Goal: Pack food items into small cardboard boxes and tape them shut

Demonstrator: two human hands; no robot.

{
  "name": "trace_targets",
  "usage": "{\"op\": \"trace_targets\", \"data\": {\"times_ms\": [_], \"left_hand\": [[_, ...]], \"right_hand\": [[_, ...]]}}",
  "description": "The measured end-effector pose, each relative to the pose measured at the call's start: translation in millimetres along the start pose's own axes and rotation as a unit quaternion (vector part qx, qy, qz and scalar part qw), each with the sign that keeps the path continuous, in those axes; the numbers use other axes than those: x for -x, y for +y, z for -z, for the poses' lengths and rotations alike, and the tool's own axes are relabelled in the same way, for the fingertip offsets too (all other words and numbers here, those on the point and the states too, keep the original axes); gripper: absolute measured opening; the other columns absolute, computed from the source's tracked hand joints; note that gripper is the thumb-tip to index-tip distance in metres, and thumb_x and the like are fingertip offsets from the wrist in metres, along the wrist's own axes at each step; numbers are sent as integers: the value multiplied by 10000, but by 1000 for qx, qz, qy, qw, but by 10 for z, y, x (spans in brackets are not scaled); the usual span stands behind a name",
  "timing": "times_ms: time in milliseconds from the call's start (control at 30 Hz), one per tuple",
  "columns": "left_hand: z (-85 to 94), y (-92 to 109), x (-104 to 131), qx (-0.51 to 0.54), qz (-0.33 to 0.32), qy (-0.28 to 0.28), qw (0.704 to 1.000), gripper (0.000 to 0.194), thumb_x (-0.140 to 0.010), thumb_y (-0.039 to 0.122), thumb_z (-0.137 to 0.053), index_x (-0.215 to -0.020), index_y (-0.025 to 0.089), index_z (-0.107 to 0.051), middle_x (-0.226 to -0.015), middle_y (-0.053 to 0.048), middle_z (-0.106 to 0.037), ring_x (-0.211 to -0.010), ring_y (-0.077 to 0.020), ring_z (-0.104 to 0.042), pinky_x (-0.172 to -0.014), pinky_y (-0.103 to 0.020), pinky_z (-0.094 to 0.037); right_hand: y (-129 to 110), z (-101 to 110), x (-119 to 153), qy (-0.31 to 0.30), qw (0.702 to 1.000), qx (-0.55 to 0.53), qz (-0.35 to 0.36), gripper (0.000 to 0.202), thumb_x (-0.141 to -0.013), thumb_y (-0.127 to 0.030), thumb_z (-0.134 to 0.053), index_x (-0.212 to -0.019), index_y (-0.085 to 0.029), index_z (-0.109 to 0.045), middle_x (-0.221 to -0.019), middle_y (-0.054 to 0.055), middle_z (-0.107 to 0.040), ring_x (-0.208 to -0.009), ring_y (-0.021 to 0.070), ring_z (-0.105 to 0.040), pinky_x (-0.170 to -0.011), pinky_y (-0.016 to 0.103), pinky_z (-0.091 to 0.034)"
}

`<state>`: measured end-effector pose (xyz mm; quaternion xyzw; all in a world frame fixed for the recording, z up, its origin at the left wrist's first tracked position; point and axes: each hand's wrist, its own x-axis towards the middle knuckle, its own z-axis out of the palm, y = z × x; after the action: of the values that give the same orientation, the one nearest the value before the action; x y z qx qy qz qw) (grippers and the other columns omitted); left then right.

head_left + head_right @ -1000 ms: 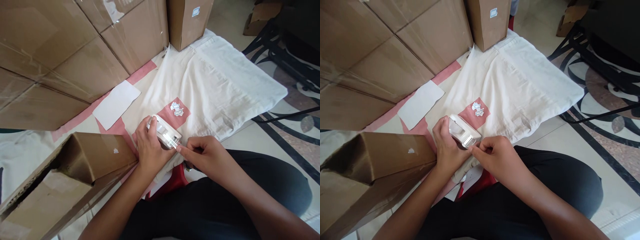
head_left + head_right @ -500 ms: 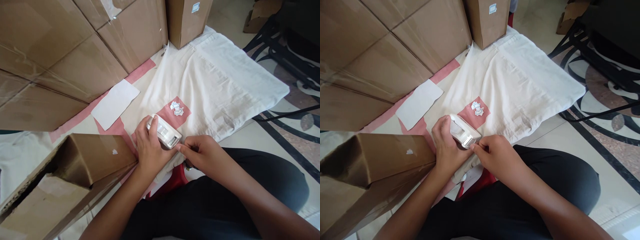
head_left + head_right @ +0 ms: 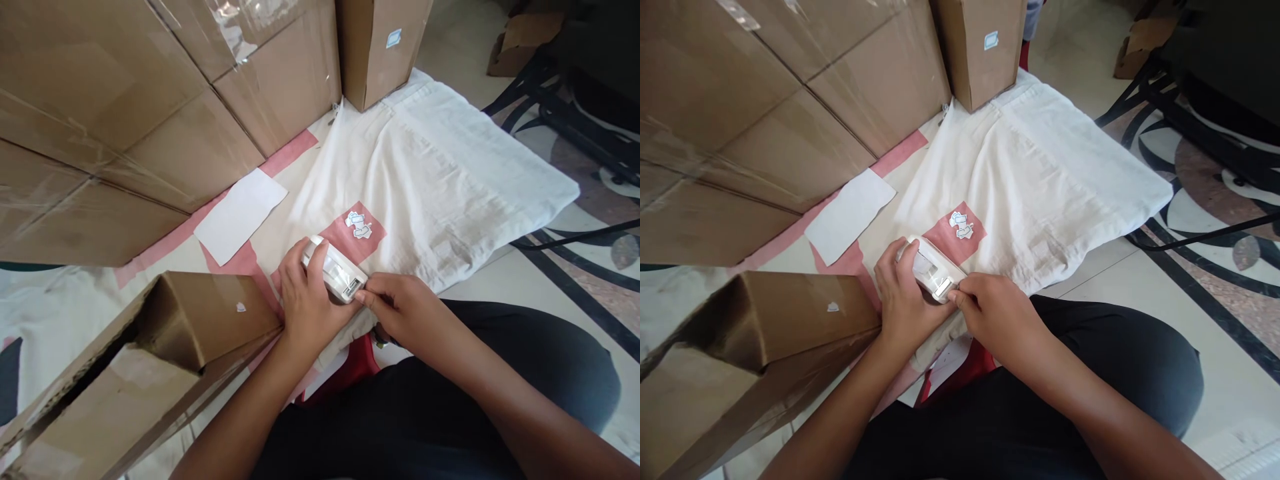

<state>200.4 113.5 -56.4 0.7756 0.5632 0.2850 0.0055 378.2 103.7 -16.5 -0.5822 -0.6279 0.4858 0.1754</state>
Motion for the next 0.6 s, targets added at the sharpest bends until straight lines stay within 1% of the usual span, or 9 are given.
{"op": "trace_targets", "data": {"times_ms": [100, 200, 300, 400, 467, 500, 567, 600], "left_hand": [[4, -6, 2, -6, 4, 2, 1000, 1041, -697, 685, -811, -1498, 170, -391, -1450, -237, -464, -1313, -407, -486, -1077, -525, -414], [7, -14, 8, -5, 6, 3, 1000, 1044, -700, 693, -807, -1499, 164, -393, -1447, -239, -467, -1318, -405, -487, -1074, -515, -419], [-14, -16, 17, 1, 6, -1, 1000, 1003, -738, 672, -786, -1509, 163, -393, -1454, -241, -466, -1329, -405, -489, -1077, -518, -421], [-7, 14, 19, 5, 17, -11, 1000, 954, -779, 595, -774, -1525, 150, -379, -1477, -247, -446, -1358, -411, -469, -1098, -542, -407], [84, 62, 17, 20, 26, -19, 999, 938, -802, 575, -753, -1540, 143, -368, -1517, -253, -400, -1407, -430, -416, -1131, -587, -373], [166, 93, 19, 42, 26, -26, 998, 888, -833, 557, -724, -1542, 150, -377, -1545, -249, -364, -1431, -430, -392, -1149, -602, -355], [390, 157, 52, 129, 8, -45, 991, 673, -932, 466, -611, -1514, 179, -434, -1573, -217, -333, -1450, -392, -393, -1171, -585, -360], [516, 186, 88, 187, -2, -57, 981, 549, -975, 386, -531, -1486, 193, -473, -1565, -195, -357, -1439, -354, -424, -1170, -547, -386]], "right_hand": [[53, -32, 9, 4, 1000, 10, 10, 356, -967, -252, -523, -616, -210, -486, -671, 30, -610, -624, 171, -559, -623, 304, -356], [57, -18, 53, -11, 999, -47, 15, 396, -1000, -291, -495, -612, -214, -501, -633, 18, -586, -593, 164, -550, -604, 299, -364], [-15, 56, 133, -13, 995, -88, 39, 406, -1014, -306, -513, -618, -215, -511, -620, 6, -567, -580, 154, -530, -592, 297, -363], [-134, 147, 218, -4, 991, -102, 92, 434, -1042, -314, -515, -622, -205, -518, -644, -1, -549, -596, 136, -513, -610, 290, -375], [-208, 184, 250, 11, 986, -99, 137, 451, -1058, -313, -516, -622, -196, -508, -659, -9, -522, -613, 123, -500, -627, 279, -381], [-237, 190, 255, 20, 982, -96, 161, 448, -1060, -303, -522, -626, -191, -505, -667, -12, -511, -619, 116, -493, -632, 272, -381], [-282, 174, 245, 33, 972, -91, 215, 419, -1057, -278, -540, -650, -181, -514, -689, -16, -504, -632, 107, -486, -638, 261, -380], [-300, 153, 231, 34, 965, -86, 245, 396, -1055, -265, -546, -670, -175, -529, -706, -14, -513, -645, 105, -493, -642, 257, -381]]}}
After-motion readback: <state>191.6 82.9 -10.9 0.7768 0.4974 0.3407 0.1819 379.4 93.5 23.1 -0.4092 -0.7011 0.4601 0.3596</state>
